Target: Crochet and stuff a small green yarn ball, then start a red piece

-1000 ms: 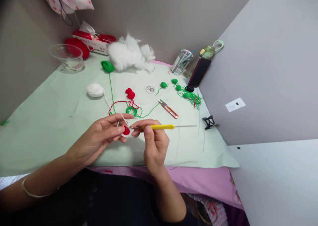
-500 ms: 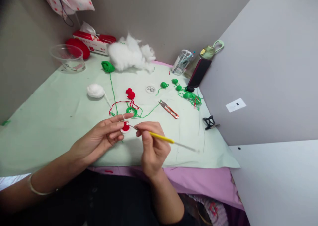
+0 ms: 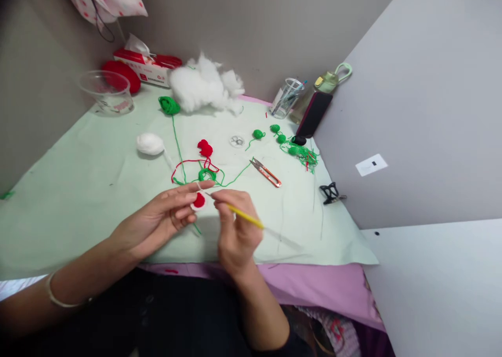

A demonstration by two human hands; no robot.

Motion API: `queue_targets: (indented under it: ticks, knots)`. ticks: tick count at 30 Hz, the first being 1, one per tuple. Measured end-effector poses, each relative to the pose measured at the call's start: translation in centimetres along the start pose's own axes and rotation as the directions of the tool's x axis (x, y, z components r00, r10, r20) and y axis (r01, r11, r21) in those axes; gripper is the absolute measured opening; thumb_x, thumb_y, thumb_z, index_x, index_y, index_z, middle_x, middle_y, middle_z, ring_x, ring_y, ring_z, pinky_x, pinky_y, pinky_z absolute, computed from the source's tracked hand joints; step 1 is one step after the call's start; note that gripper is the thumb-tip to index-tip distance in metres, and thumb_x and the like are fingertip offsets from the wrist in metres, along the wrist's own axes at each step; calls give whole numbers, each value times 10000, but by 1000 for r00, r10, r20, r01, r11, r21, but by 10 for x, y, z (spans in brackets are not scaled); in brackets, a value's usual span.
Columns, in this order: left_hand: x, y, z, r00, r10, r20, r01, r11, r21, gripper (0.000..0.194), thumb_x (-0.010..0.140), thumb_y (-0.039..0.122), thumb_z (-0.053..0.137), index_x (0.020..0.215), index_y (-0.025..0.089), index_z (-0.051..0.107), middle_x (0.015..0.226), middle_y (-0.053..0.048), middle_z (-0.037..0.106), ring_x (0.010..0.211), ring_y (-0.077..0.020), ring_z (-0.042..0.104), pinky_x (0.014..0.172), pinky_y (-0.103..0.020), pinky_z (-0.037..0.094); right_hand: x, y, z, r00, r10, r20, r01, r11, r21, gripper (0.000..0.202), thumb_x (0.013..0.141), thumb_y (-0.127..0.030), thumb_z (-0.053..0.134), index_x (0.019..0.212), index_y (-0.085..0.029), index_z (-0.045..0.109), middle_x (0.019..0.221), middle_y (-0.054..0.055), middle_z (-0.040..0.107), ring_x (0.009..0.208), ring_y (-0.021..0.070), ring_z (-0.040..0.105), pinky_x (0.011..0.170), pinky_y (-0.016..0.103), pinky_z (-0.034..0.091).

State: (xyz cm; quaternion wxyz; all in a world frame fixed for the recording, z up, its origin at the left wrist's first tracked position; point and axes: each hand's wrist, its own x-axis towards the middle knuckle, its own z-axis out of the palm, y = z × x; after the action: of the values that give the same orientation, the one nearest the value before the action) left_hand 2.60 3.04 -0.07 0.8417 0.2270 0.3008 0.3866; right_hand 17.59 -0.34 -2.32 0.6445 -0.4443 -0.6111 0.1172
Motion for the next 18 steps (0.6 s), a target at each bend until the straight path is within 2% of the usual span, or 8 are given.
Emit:
queue_targets:
  ticks: [2,3,7,11,13,15,18]
  knots:
    - [0,1,-1,999,32,-15,-31,999,22,292,833,184,792,1124,162,795,650,58,489,532,-18,411,633,-152,519,5,-1,-1,984,179,-13,-173,966,194,226,1025,-196,516,1011,-239,737,877,30,696,702,138,636,661,316,550]
    - [-1,1,-1,999,50,-12,-49,998,50,303,834,188,794,1137,177,791,660,57,501,538,-20,417,644,-158,529,7,-1,-1,974,227,6,-222,942,252,218,1025,-223,525,988,-235,739,877,30,696,694,135,632,655,311,545]
    - [-4,0,1,995,98,29,-102,984,146,332,842,224,799,1173,226,777,726,45,566,618,-41,499,742,-204,569,8,0,0,954,276,117,-297,919,260,149,985,-251,616,985,-231,764,937,46,736,857,167,680,759,320,562]
    - [-5,1,2,994,91,62,-101,978,182,296,879,224,755,1173,240,781,806,33,594,667,-42,545,798,-215,570,8,4,-2,911,384,149,-411,815,409,172,996,-320,599,959,-221,735,886,33,728,723,139,661,662,289,553]
    - [-6,3,1,993,98,68,-110,974,197,283,881,210,744,1157,246,788,834,34,589,664,-39,546,802,-223,573,10,4,-3,902,398,167,-428,779,457,193,1004,-339,584,934,-211,710,849,26,719,690,134,656,646,286,552]
    - [-6,4,1,990,122,67,-133,968,211,274,873,203,746,1139,251,794,835,39,569,648,-33,535,787,-220,573,10,2,-5,910,376,176,-414,790,452,202,1021,-329,552,936,-210,690,849,25,723,688,135,660,657,295,558]
    - [-6,2,0,983,174,54,-182,947,265,282,869,212,755,1143,268,790,838,41,556,674,-44,554,767,-213,569,9,-4,-7,947,284,149,-317,898,304,196,1042,-257,501,988,-219,686,901,29,734,720,135,672,689,310,567]
